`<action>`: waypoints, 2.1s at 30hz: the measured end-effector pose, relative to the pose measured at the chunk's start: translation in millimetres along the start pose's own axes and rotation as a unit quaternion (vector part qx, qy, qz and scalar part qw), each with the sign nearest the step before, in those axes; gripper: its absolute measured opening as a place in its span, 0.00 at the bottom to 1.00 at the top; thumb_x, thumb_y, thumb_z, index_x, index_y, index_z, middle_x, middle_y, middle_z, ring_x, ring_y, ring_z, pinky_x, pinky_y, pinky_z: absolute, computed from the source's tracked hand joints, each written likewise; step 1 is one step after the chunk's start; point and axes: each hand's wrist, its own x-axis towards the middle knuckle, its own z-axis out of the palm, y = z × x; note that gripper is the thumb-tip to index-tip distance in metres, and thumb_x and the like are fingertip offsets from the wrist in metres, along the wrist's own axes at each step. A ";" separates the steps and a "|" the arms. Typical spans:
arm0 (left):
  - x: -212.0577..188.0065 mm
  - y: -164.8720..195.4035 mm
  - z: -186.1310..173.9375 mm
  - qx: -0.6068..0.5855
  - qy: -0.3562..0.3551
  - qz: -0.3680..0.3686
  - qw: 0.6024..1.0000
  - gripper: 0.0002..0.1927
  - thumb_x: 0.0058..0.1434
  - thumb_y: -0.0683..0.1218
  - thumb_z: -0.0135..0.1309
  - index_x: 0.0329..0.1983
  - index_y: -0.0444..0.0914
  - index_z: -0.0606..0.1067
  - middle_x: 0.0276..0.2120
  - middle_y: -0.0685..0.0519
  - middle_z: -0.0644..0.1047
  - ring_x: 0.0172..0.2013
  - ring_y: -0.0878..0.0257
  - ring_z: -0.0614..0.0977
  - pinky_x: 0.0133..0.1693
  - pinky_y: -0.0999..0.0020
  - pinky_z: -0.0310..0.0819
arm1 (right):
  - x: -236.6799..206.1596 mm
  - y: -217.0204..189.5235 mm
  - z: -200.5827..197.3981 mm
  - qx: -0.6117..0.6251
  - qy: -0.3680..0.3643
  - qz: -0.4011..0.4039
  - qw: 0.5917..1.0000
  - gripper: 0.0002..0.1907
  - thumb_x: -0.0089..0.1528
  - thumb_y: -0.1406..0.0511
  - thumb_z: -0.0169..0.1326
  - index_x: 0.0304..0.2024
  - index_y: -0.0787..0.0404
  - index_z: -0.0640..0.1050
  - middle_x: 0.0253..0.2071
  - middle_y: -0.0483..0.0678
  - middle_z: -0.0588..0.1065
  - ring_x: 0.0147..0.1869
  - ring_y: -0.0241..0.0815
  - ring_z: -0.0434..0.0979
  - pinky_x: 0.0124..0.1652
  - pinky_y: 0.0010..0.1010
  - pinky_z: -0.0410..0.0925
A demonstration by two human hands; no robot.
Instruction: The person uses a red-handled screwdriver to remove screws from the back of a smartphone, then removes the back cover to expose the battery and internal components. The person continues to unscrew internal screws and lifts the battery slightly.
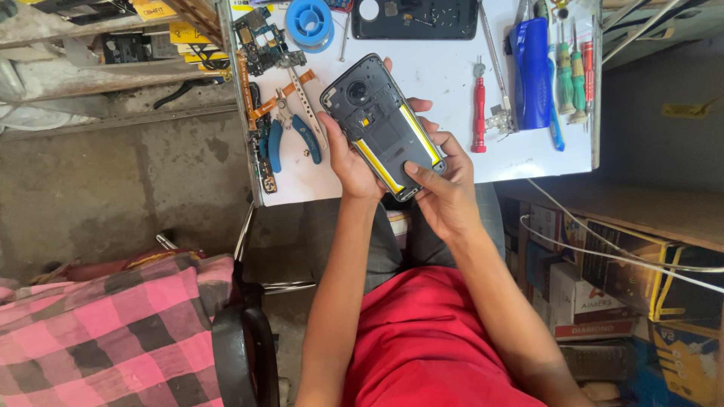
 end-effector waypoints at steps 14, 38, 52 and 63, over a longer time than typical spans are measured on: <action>-1.8 0.8 0.2 -0.065 0.040 0.010 0.997 0.52 0.70 0.79 0.27 0.81 0.36 0.55 0.46 0.35 0.77 0.46 0.45 0.81 0.51 0.50 0.77 | -14.6 -17.7 22.0 -0.641 0.069 -0.203 0.737 0.25 0.55 0.68 0.70 0.54 0.67 0.77 0.50 0.53 0.72 0.37 0.40 0.73 0.31 0.25 0.66; 0.6 -10.3 -6.3 0.050 0.074 0.025 0.996 0.44 0.74 0.71 0.30 0.74 0.32 0.62 0.52 0.47 0.75 0.44 0.59 0.77 0.50 0.59 0.74 | 26.2 -40.3 53.7 -0.676 -0.090 -0.324 0.655 0.30 0.56 0.68 0.71 0.58 0.67 0.76 0.66 0.56 0.71 0.64 0.56 0.72 0.59 0.41 0.69; -2.0 -26.3 -34.2 0.049 0.063 0.000 0.997 0.46 0.70 0.77 0.33 0.68 0.34 0.66 0.46 0.48 0.74 0.45 0.55 0.78 0.51 0.58 0.74 | 38.0 -62.3 64.7 -0.664 -0.140 -0.219 0.701 0.32 0.56 0.66 0.71 0.60 0.68 0.74 0.67 0.58 0.72 0.49 0.52 0.81 0.45 0.34 0.73; -5.5 -25.8 -39.2 0.093 0.066 -0.040 0.993 0.58 0.56 0.84 0.31 0.69 0.34 0.64 0.49 0.51 0.73 0.46 0.58 0.77 0.49 0.59 0.75 | 43.5 -74.5 62.8 -0.674 -0.211 -0.279 0.651 0.38 0.56 0.66 0.72 0.66 0.67 0.70 0.70 0.61 0.68 0.68 0.60 0.75 0.60 0.41 0.72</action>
